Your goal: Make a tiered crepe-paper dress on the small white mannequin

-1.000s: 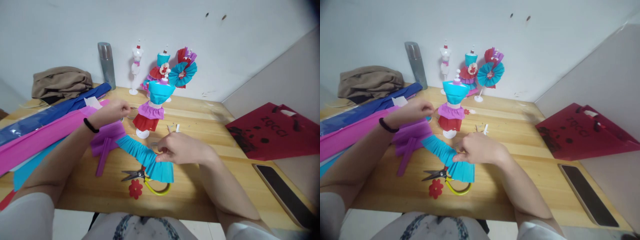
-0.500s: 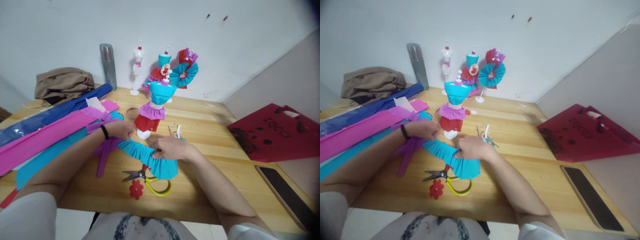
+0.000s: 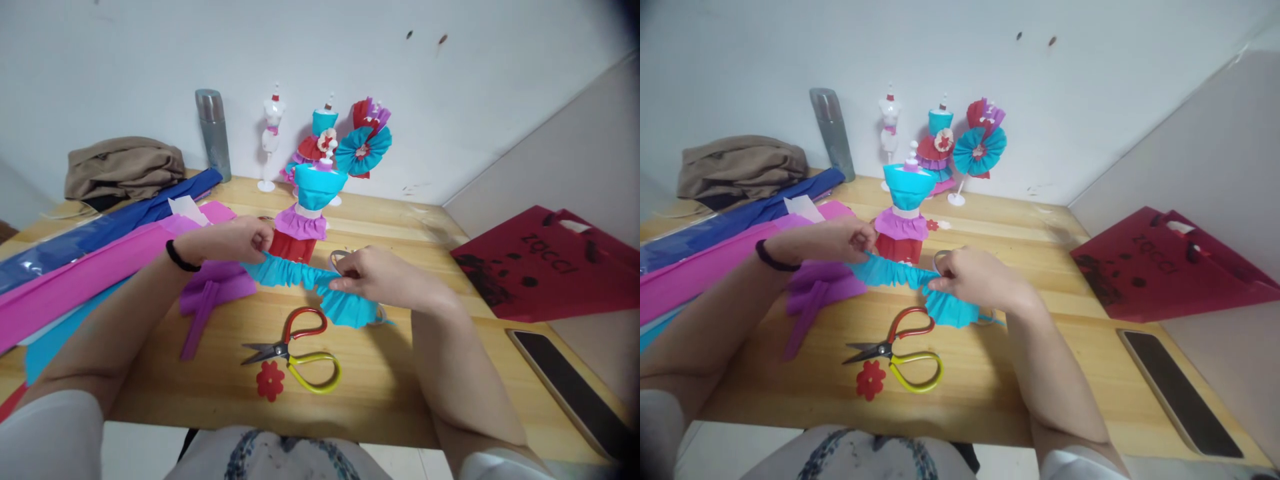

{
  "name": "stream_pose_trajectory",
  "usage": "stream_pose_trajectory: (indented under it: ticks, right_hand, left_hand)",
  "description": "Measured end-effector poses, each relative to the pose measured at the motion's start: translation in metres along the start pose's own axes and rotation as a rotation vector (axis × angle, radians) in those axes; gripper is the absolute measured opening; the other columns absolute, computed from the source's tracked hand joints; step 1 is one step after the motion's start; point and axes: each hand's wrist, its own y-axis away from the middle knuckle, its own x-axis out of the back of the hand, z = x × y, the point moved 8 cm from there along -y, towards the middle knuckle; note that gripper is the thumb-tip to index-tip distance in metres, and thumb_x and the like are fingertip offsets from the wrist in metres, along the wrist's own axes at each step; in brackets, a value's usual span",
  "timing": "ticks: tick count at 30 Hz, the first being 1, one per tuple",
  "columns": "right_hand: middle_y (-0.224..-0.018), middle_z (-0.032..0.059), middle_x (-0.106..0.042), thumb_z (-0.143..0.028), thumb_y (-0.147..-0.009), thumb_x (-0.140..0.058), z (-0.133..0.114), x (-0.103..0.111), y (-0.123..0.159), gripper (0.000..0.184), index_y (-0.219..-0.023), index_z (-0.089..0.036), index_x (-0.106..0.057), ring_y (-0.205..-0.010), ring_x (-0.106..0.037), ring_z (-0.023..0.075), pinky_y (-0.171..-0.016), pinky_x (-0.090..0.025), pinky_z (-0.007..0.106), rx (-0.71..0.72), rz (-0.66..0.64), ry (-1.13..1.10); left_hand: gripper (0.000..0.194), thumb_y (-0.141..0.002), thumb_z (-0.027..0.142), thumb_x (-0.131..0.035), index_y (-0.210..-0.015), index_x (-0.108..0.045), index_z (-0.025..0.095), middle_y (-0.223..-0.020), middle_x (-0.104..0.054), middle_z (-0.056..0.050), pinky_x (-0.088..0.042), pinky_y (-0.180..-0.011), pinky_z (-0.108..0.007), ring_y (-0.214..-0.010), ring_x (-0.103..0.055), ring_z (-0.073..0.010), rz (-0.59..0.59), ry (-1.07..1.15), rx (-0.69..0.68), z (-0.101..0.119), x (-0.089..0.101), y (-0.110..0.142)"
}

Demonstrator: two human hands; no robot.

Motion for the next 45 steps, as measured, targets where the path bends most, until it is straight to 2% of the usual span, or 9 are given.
stream_pose_trajectory:
  ticks: [4, 8, 12, 19, 22, 26, 32, 37, 45]
  right_hand:
    - [-0.055, -0.0022, -0.047, -0.031, -0.090, -0.061, 0.008, 0.012, 0.000, 0.038, -0.058, -0.020, -0.043, -0.052, -0.036, 0.0111, -0.055, -0.025, 0.027, -0.063, 0.140, -0.092]
    - [-0.055, -0.0026, -0.045, -0.029, -0.088, -0.057, 0.009, 0.022, 0.002, 0.035, -0.059, -0.021, -0.040, -0.052, -0.037, 0.0113, -0.054, -0.026, 0.027, -0.059, 0.276, -0.201]
    - [-0.059, -0.0009, -0.049, -0.038, -0.086, -0.055, 0.015, 0.024, 0.002, 0.032, -0.062, -0.021, -0.044, -0.056, -0.041, 0.0132, -0.055, -0.028, 0.027, -0.052, 0.346, -0.324]
    - [-0.055, -0.0031, -0.038, -0.044, -0.083, -0.056, 0.022, 0.021, -0.009, 0.039, -0.056, -0.021, -0.040, -0.054, -0.034, 0.0115, -0.052, -0.027, 0.027, -0.029, 0.377, -0.392]
    - [-0.056, -0.0025, -0.039, -0.047, -0.083, -0.054, 0.024, 0.023, -0.010, 0.039, -0.058, -0.021, -0.043, -0.055, -0.034, 0.0116, -0.051, -0.026, 0.026, -0.036, 0.401, -0.405]
    - [-0.058, -0.0013, -0.041, -0.049, -0.084, -0.054, 0.023, 0.025, -0.010, 0.039, -0.058, -0.020, -0.046, -0.055, -0.036, 0.0116, -0.050, -0.027, 0.025, -0.038, 0.401, -0.411]
    - [-0.055, -0.0029, -0.033, -0.046, -0.086, -0.057, 0.022, 0.027, -0.011, 0.045, -0.055, -0.021, -0.037, -0.052, -0.031, 0.0099, -0.048, -0.025, 0.025, -0.051, 0.413, -0.426]
    - [-0.054, -0.0032, -0.034, -0.041, -0.082, -0.059, 0.022, 0.023, -0.011, 0.041, -0.054, -0.021, -0.035, -0.050, -0.032, 0.0093, -0.048, -0.025, 0.026, -0.066, 0.392, -0.512]
    - [-0.051, -0.0008, -0.042, -0.037, -0.077, -0.058, 0.024, 0.018, -0.014, 0.032, -0.054, -0.021, -0.043, -0.047, -0.038, 0.0108, -0.046, -0.027, 0.027, -0.079, 0.383, -0.669]
  left_hand:
    - [0.014, -0.061, 0.010, -0.055, -0.070, -0.049, 0.019, -0.060, -0.047, 0.006, -0.032, -0.051, -0.020, -0.055, -0.045, -0.0084, 0.082, 0.201, 0.043, -0.002, 0.013, 0.001]
    - [0.023, -0.063, 0.012, -0.059, -0.085, -0.058, 0.018, -0.071, -0.059, 0.003, -0.040, -0.056, -0.020, -0.063, -0.057, -0.0110, 0.069, 0.318, 0.061, -0.005, 0.014, -0.001]
    - [0.032, -0.065, 0.015, -0.064, -0.096, -0.062, 0.017, -0.076, -0.067, 0.001, -0.044, -0.058, -0.021, -0.067, -0.063, -0.0129, 0.097, 0.367, 0.110, -0.010, 0.016, 0.000]
    - [0.017, -0.066, 0.022, -0.069, -0.082, -0.067, 0.015, -0.073, -0.069, 0.000, -0.048, -0.064, -0.023, -0.069, -0.064, -0.0142, 0.145, 0.395, 0.174, -0.014, 0.021, 0.002]
    - [0.014, -0.067, 0.023, -0.069, -0.078, -0.065, 0.015, -0.071, -0.068, 0.001, -0.050, -0.067, -0.024, -0.070, -0.064, -0.0143, 0.152, 0.442, 0.199, -0.016, 0.021, 0.002]
    - [0.011, -0.066, 0.019, -0.068, -0.076, -0.065, 0.016, -0.067, -0.067, 0.002, -0.048, -0.063, -0.022, -0.064, -0.062, -0.0118, 0.180, 0.518, 0.201, -0.020, 0.022, 0.000]
    - [0.008, -0.064, 0.013, -0.067, -0.071, -0.065, 0.016, -0.061, -0.064, 0.003, -0.044, -0.057, -0.020, -0.055, -0.056, -0.0088, 0.203, 0.643, 0.171, -0.024, 0.020, -0.008]
    - [0.008, -0.062, 0.012, -0.067, -0.069, -0.065, 0.015, -0.061, -0.063, 0.003, -0.044, -0.057, -0.021, -0.055, -0.055, -0.0081, 0.191, 0.735, 0.184, -0.026, 0.016, -0.010]
    - [0.011, -0.066, 0.009, -0.065, -0.059, -0.058, 0.015, -0.059, -0.059, 0.002, -0.042, -0.058, -0.024, -0.056, -0.053, -0.0090, 0.153, 0.802, 0.205, -0.035, 0.011, -0.012]
